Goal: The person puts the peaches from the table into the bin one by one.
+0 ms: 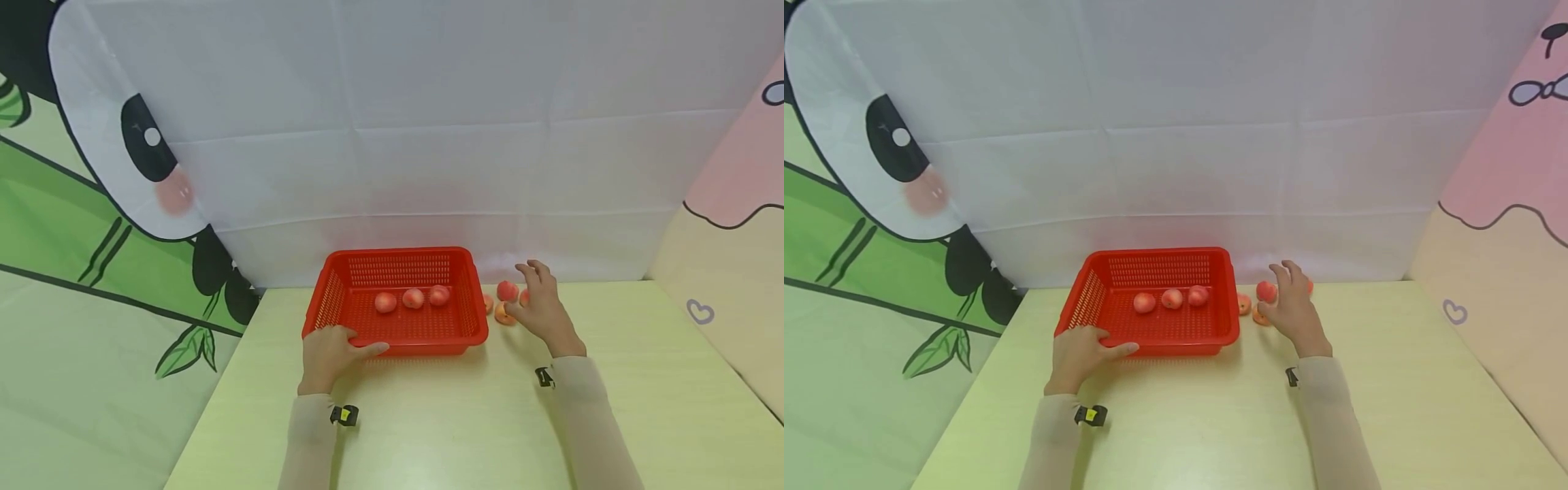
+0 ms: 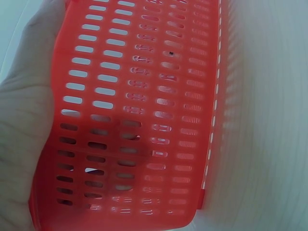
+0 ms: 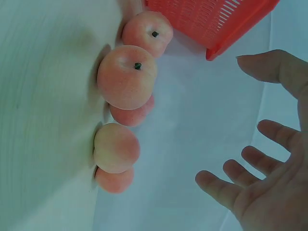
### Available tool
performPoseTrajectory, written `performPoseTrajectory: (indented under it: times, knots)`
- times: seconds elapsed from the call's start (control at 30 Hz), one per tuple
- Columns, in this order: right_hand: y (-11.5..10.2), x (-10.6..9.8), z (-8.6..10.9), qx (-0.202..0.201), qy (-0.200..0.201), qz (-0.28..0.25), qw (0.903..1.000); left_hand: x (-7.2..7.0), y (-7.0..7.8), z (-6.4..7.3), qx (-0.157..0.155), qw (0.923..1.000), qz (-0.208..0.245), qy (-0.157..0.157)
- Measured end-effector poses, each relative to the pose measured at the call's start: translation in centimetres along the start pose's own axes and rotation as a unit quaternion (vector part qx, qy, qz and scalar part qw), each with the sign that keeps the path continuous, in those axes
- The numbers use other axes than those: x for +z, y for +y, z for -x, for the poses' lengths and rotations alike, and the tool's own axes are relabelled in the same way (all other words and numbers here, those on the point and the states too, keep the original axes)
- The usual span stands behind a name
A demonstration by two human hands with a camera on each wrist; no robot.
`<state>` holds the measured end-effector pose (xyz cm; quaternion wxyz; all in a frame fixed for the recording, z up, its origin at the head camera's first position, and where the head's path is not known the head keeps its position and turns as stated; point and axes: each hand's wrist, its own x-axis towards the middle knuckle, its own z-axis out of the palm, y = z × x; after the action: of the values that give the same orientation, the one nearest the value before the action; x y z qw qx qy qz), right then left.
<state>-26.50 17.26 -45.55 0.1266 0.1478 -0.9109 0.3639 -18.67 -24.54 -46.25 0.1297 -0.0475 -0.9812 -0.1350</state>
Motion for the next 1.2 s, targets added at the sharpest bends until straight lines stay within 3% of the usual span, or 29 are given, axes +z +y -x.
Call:
performPoseTrajectory:
  times: [0.5, 0.83, 1.2]
  knots:
    - [1.5, 1.9, 0.1, 0.006, -0.150, 0.025, 0.9884, -0.1, 0.2, 0.1, 0.003, 1.0000, -0.006, -0.004]
    - [1.8, 2.6, 0.1, -0.046, -0.181, 0.038, 0.9817, -0.1, 0.2, 0.2, 0.004, 0.9999, 0.004, 0.010]
    - [1.5, 2.4, 0.2, -0.005, -0.218, 0.021, 0.9756, -0.2, 0.2, 0.0, 0.006, 1.0000, -0.001, 0.007]
